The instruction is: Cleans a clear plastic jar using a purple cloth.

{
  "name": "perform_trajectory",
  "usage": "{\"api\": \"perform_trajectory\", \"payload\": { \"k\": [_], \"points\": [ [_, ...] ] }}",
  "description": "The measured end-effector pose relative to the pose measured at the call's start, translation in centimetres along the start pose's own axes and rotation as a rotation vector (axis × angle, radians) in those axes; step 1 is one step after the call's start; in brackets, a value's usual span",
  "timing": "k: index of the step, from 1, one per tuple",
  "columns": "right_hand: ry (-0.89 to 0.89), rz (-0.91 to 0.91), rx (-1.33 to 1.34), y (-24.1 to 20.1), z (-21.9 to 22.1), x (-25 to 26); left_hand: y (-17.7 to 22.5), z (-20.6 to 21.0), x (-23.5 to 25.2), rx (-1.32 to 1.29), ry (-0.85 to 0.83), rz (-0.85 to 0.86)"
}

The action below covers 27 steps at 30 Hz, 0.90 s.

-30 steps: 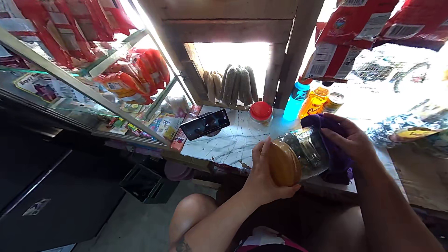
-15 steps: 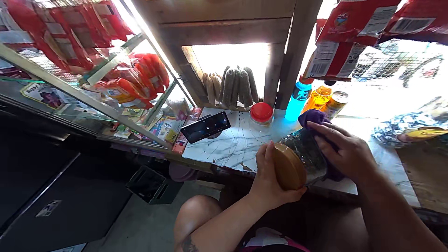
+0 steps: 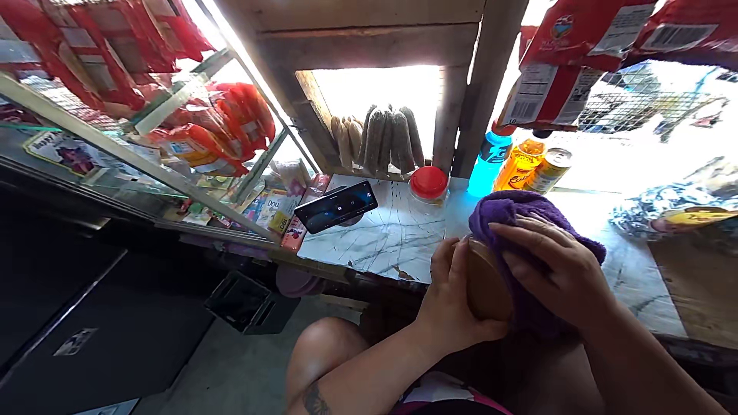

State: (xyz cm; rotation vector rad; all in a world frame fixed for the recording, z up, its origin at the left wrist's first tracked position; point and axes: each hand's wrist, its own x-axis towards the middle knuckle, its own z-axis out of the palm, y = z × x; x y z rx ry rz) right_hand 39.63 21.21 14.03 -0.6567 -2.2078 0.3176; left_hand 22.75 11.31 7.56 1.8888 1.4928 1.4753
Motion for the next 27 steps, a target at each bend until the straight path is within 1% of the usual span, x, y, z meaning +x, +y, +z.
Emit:
{"api": "perform_trajectory", "payload": {
  "k": [3,10,16,20,22,24,27],
  "points": [
    [-0.019,0.104,0.02,1.1,-0.4,0.3,-0.1,0.0,-0.1,0.015,-0.011,0.006],
    [-0.033,0.329,-0.038,3.8,-1.1,1.0,0.1,0.1,-0.2,0.013,-0.019,0.023],
    [-0.041,0.472,-0.045,5.2,-1.6,1.2,0.0,0.2,-0.3,0.035,-0.013,0.055],
    [0.007,0.572,0.024,6.3,-1.9,1.2,0.1,0.3,-0.3,0.043,-0.009,0.054],
    [0.036,0.631,0.074,6.6,-2.1,1.2,-0.1,0.4,-0.3,0.048,0.007,0.092],
    [0.076,0.648,0.152,6.7,-2.2,1.0,-0.4,0.5,-0.4,0.086,0.027,0.162],
    [0.168,0.609,0.27,6.7,-1.9,0.6,-0.8,0.4,-0.3,0.157,0.023,0.244]
  ]
}}
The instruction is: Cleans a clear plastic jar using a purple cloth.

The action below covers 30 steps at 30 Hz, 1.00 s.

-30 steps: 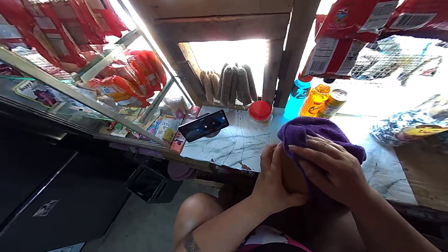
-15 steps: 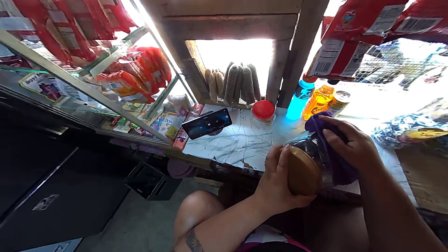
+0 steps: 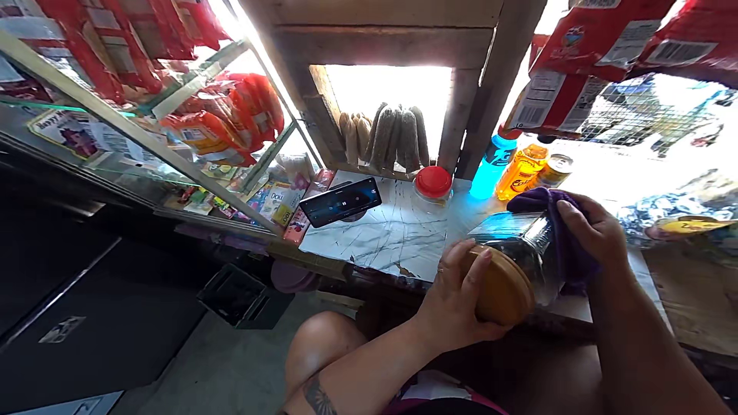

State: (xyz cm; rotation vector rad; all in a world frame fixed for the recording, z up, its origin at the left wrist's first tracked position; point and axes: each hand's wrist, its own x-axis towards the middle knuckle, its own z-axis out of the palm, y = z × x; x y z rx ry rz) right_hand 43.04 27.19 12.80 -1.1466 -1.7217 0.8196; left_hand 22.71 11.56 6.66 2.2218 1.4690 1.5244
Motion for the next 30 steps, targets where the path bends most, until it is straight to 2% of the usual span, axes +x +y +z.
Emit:
{"api": "perform_trajectory", "payload": {
  "k": [6,11,15,21,25,28,30],
  "points": [
    [0.014,-0.066,0.029,0.5,0.6,-0.3,-0.7,-1.0,0.8,0.101,-0.13,0.168],
    [-0.066,0.094,-0.035,-0.4,0.7,-0.2,-0.9,-1.3,1.1,0.142,-0.179,0.196],
    [-0.103,0.171,-0.067,-0.3,0.2,0.3,-1.2,-1.2,1.0,0.153,-0.148,0.118],
    [-0.084,0.258,-0.018,-0.3,0.0,0.6,-1.3,-1.3,1.3,0.07,-0.021,-0.108],
    [-0.076,0.265,-0.045,-0.2,0.1,0.6,-1.0,-1.7,1.7,-0.18,-0.115,-0.304],
    [-0.08,0.233,-0.101,-0.1,0.3,0.3,-0.7,-1.5,1.2,-0.235,-0.164,-0.313],
    [-0.084,0.167,-0.15,0.0,0.6,0.0,-0.5,-1.3,0.8,-0.238,-0.116,-0.326]
  ]
}}
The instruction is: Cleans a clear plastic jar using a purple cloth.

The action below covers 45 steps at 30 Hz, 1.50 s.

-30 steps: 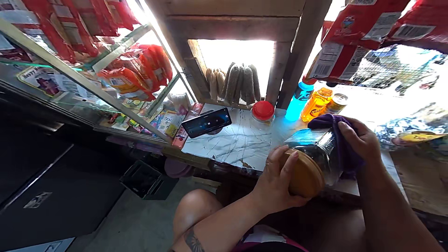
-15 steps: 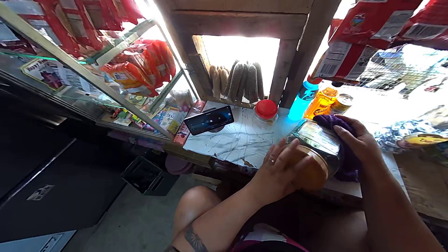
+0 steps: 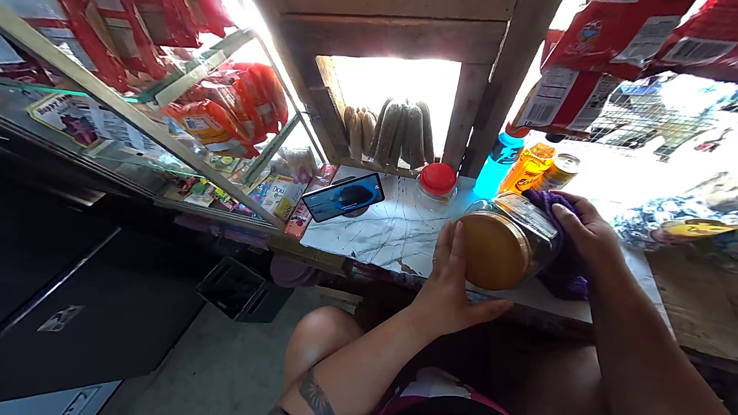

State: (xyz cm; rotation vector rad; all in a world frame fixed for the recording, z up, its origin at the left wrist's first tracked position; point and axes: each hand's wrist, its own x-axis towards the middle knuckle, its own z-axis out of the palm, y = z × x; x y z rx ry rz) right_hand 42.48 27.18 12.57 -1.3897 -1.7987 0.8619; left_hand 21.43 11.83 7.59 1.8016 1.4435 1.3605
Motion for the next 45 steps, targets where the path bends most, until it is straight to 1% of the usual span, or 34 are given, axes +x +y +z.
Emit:
{"api": "perform_trajectory", "payload": {
  "k": [4,7,9,12,15,17,19,23,28,33,41,45],
  "points": [
    [0.008,-0.233,-0.179,0.0,1.1,-0.9,-0.3,0.4,0.1,-0.029,0.123,-0.112],
    [0.033,-0.396,-0.275,-0.5,1.9,-1.8,-0.6,0.5,0.2,-0.012,0.15,-0.124],
    [0.025,-0.473,-0.278,-1.0,2.2,-2.5,-0.6,0.5,0.2,0.011,0.147,-0.111],
    [-0.023,-0.6,-0.201,-2.1,2.8,-4.1,-0.2,0.3,0.3,0.025,0.123,-0.128],
    [-0.061,-0.765,-0.158,-3.3,3.5,-5.8,-0.4,0.3,0.3,0.048,0.131,-0.076],
    [-0.053,-0.814,-0.161,-3.4,3.7,-5.9,-0.5,0.4,0.2,0.072,0.152,-0.032],
    [-0.083,-0.795,-0.134,-3.1,3.3,-5.3,-0.5,0.3,0.3,0.09,0.152,0.002],
    [-0.147,-0.649,-0.121,-2.7,2.2,-4.0,-0.3,0.3,0.3,0.114,0.124,0.024],
    [-0.171,-0.437,-0.155,-2.2,1.5,-2.7,-0.3,0.4,0.1,0.109,0.115,0.025],
    [-0.173,-0.3,-0.191,-1.7,0.8,-1.6,0.1,0.4,-0.1,0.104,0.094,0.005],
    [-0.152,-0.232,-0.158,-0.9,0.0,-0.8,0.6,0.6,-0.5,0.124,0.076,0.021],
    [-0.121,-0.212,-0.165,-0.4,-0.2,-0.4,0.6,0.7,-0.6,0.142,0.074,0.061]
  ]
}}
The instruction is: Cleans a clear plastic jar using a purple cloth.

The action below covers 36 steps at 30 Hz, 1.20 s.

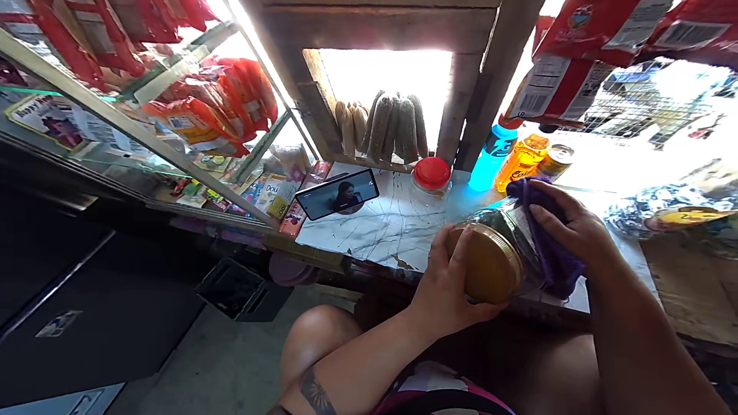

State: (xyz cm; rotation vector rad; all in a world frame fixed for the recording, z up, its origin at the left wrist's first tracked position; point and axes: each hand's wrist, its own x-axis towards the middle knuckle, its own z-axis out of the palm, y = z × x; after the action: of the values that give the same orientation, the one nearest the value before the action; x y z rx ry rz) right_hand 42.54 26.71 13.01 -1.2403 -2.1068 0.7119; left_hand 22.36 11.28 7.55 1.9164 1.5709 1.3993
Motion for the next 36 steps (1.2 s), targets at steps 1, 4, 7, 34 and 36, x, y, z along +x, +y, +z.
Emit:
{"api": "perform_trajectory", "payload": {
  "k": [1,4,7,34,36],
  "points": [
    [0.008,0.01,-0.009,0.1,-0.1,0.1,0.0,0.0,0.0,0.014,0.002,0.019],
    [0.013,0.097,0.009,-0.1,-0.7,0.2,-0.2,0.2,-0.1,0.054,0.014,0.101],
    [0.005,0.165,0.051,0.2,-1.2,0.3,-0.3,0.4,-0.3,0.081,0.014,0.167],
    [0.069,-0.021,-0.117,0.9,-0.2,0.8,-0.6,0.2,-0.1,0.08,0.002,0.098],
    [0.063,-0.076,-0.179,1.0,0.0,0.8,-0.7,0.3,-0.2,0.08,0.004,0.084]
  ]
}}
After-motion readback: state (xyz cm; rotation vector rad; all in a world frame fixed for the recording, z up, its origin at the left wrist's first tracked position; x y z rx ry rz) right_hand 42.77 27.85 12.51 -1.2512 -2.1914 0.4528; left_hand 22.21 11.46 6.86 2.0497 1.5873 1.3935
